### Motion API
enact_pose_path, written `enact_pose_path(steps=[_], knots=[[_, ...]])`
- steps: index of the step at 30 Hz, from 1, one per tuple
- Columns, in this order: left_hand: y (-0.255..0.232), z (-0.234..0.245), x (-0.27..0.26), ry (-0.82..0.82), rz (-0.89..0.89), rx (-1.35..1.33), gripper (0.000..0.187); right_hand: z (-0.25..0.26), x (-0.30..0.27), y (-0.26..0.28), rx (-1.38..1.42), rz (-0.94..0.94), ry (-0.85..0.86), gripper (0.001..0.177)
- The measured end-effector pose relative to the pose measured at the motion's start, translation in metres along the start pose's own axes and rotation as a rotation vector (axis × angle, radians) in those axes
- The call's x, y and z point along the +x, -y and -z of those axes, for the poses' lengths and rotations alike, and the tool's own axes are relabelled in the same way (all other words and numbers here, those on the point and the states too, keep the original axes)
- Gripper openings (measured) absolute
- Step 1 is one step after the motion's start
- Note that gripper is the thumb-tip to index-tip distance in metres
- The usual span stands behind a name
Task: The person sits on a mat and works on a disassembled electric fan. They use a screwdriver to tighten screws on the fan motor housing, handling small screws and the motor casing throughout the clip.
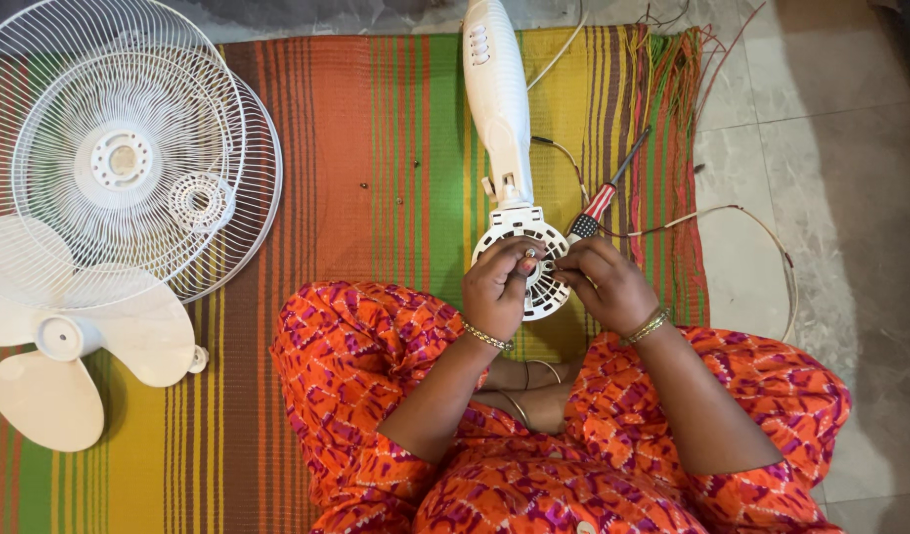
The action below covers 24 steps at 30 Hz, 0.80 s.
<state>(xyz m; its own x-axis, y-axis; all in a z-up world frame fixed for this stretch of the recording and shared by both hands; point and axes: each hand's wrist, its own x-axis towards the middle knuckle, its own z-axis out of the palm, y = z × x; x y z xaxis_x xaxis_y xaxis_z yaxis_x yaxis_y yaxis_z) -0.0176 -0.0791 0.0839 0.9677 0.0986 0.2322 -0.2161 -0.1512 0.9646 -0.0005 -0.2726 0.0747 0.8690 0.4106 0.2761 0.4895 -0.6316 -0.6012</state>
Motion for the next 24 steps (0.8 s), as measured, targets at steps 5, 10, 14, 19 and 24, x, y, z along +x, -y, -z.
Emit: enact_pose_path(steps=[5, 10, 14, 19, 24], knots=[[0.001, -0.001, 0.001, -0.004, 0.004, -0.001, 0.014, 0.002, 0.001, 0.005, -0.051, -0.036, 0.005, 0.014], [0.002, -0.001, 0.001, -0.013, 0.000, 0.017, 0.013, 0.002, 0.002, 0.018, -0.130, 0.070, -0.087, 0.015], [0.004, -0.002, 0.000, -0.019, 0.013, 0.021, 0.012, 0.000, 0.002, 0.027, -0.098, 0.125, -0.089, 0.019], [0.005, -0.002, 0.001, -0.016, 0.021, 0.020, 0.015, -0.005, 0.003, 0.031, -0.044, 0.132, -0.085, 0.018], [0.002, -0.002, 0.001, 0.009, 0.014, 0.056, 0.014, -0.010, 0.000, 0.026, 0.009, 0.101, -0.098, 0.017]])
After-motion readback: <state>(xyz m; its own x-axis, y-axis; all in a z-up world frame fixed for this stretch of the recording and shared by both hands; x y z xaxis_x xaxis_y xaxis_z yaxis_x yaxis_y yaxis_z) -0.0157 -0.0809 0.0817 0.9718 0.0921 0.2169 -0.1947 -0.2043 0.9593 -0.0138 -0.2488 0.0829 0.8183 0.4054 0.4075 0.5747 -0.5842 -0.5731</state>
